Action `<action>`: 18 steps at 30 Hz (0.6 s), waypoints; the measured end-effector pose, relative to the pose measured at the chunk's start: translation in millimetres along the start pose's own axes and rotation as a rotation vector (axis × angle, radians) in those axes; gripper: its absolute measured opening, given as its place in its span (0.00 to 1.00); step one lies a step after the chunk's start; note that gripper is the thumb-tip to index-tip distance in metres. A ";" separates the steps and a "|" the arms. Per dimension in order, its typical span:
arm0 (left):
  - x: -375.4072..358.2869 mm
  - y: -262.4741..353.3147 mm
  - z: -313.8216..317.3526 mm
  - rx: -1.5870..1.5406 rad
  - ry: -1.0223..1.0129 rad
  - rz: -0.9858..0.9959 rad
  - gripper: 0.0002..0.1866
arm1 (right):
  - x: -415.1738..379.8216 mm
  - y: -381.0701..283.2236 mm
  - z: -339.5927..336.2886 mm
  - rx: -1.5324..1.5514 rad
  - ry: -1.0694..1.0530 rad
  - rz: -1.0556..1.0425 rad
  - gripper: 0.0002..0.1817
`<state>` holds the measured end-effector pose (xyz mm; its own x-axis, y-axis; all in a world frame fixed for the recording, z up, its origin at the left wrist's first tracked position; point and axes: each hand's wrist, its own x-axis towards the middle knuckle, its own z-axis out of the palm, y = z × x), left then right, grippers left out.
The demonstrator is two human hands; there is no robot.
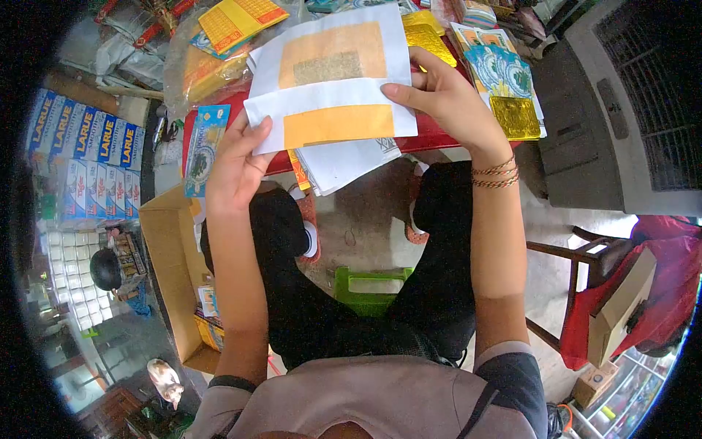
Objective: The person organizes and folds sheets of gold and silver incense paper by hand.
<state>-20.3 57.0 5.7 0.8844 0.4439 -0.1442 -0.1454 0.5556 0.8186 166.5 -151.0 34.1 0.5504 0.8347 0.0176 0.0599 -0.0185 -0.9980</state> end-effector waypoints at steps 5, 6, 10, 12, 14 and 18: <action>-3.4 11.0 -5.6 0.111 -0.045 -0.032 0.24 | -1.2 2.7 -0.7 0.032 -0.015 -0.018 0.24; -2.9 13.8 -8.2 0.104 -0.044 -0.056 0.24 | -0.6 2.3 -0.4 0.041 -0.033 -0.032 0.24; -3.9 14.5 -13.2 0.251 -0.022 -0.035 0.25 | -1.5 3.0 2.6 0.024 -0.069 0.002 0.22; -4.8 12.8 -12.9 0.359 0.007 -0.038 0.24 | 7.3 14.1 1.1 0.025 0.108 0.002 0.21; -7.9 14.2 -7.7 0.353 -0.004 -0.071 0.23 | 17.5 21.4 2.6 0.070 0.132 0.000 0.21; -5.0 11.5 -4.7 0.317 0.022 -0.100 0.21 | 17.7 16.6 5.1 0.064 0.099 -0.033 0.21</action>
<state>-28.5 64.6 13.3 0.8769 0.4153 -0.2420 0.0902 0.3524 0.9315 173.0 -133.7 17.5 0.6288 0.7757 0.0536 0.0282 0.0461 -0.9985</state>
